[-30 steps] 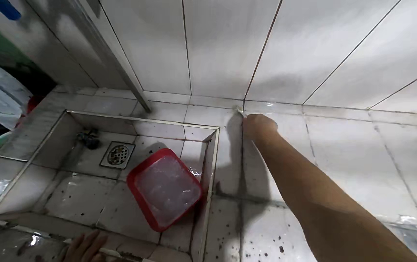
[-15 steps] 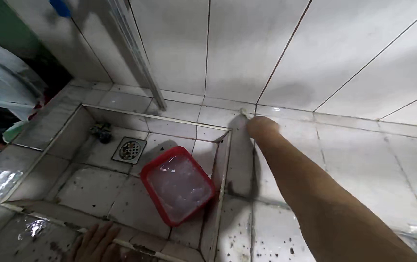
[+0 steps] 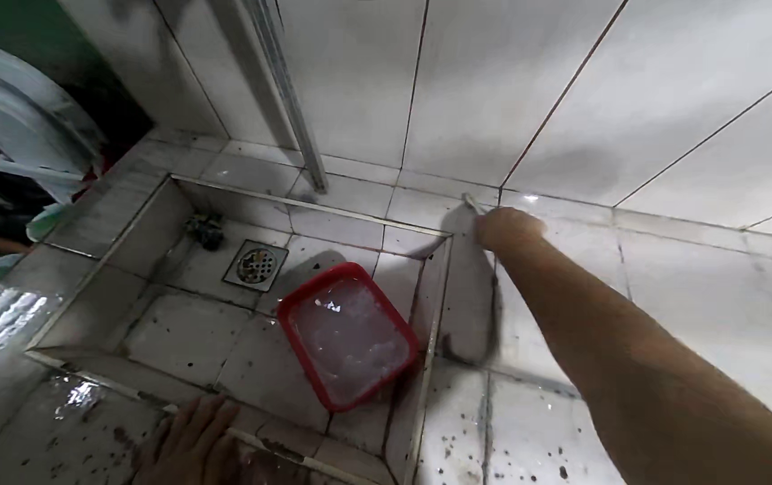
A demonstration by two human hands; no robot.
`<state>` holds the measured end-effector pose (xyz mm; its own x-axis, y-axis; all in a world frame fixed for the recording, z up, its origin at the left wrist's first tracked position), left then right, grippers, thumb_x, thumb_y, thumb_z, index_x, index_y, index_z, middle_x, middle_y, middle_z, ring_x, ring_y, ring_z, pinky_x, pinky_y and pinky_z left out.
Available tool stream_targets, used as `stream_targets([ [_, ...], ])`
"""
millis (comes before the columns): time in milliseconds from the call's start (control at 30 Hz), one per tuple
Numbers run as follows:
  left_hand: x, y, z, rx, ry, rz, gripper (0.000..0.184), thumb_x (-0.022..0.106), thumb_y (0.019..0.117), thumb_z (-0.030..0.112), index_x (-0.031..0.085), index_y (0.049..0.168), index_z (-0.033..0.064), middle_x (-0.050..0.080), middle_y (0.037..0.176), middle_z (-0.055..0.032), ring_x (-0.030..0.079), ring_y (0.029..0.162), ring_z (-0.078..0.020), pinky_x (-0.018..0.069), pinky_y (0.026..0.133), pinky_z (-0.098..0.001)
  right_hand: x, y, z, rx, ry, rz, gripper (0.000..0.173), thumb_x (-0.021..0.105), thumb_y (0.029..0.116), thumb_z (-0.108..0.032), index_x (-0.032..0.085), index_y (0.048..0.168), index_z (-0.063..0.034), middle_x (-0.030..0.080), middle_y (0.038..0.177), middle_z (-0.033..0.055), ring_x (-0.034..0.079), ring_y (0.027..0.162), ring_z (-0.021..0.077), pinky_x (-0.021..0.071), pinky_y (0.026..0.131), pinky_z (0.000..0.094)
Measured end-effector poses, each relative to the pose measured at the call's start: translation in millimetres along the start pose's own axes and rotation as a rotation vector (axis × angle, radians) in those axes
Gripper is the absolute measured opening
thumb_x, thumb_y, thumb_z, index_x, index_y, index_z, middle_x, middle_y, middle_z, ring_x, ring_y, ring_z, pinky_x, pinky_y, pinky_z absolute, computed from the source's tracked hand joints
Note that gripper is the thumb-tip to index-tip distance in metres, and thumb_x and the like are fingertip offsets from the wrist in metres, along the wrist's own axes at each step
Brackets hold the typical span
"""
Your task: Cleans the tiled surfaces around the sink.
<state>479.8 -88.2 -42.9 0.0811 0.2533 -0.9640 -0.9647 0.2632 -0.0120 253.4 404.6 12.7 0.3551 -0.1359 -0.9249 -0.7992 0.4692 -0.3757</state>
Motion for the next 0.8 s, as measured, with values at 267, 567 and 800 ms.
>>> stream_targets([
  [267, 1.5, -1.8, -1.9, 0.001, 0.007, 0.077, 0.053, 0.028, 0.1106, 0.041, 0.067, 0.136, 0.0151, 0.060, 0.145, -0.0149, 0.044, 0.143, -0.0437, 0.0257, 0.118, -0.0658, 2.5, 15.3, 72.2, 0.016, -0.143, -0.006, 0.041, 0.048, 0.1088, -0.029, 0.068, 0.110, 0.0071, 0.066, 0.117, 0.0339, 0.063, 0.111, 0.0545, 0.0471, 0.082, 0.0751],
  [567, 3.9, -0.7, -0.8, 0.003, 0.017, 0.123, 0.057, 0.027, 0.1094, 0.045, 0.070, 0.132, 0.0138, 0.063, 0.143, -0.0124, 0.048, 0.141, -0.0427, 0.0288, 0.117, -0.0657, -0.7, 9.5, 60.4, -0.078, 0.172, -0.023, 0.042, 0.040, 0.1111, -0.017, 0.043, 0.147, 0.0048, 0.058, 0.126, 0.0381, 0.061, 0.110, 0.0535, 0.0472, 0.090, 0.0696],
  [800, 7.3, -0.2, -3.4, -0.023, 0.007, 0.065, 0.064, 0.022, 0.1078, 0.047, 0.065, 0.138, 0.0103, 0.058, 0.148, -0.0119, 0.045, 0.145, -0.0397, 0.0289, 0.118, -0.0636, 36.3, -72.4, 67.1, -0.227, 0.125, 0.093, 0.051, 0.036, 0.1123, -0.014, 0.031, 0.163, -0.0139, 0.064, 0.123, 0.0378, 0.063, 0.111, 0.0595, 0.0464, 0.092, 0.0749],
])
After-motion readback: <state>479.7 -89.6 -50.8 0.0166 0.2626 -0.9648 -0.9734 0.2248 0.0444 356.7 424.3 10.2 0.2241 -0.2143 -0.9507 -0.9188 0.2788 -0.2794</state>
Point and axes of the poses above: each hand's wrist, its own y-axis towards the middle knuckle, its own x-axis out of the palm, z = x × y, the point moved 4 cm from there along y, towards the middle knuckle
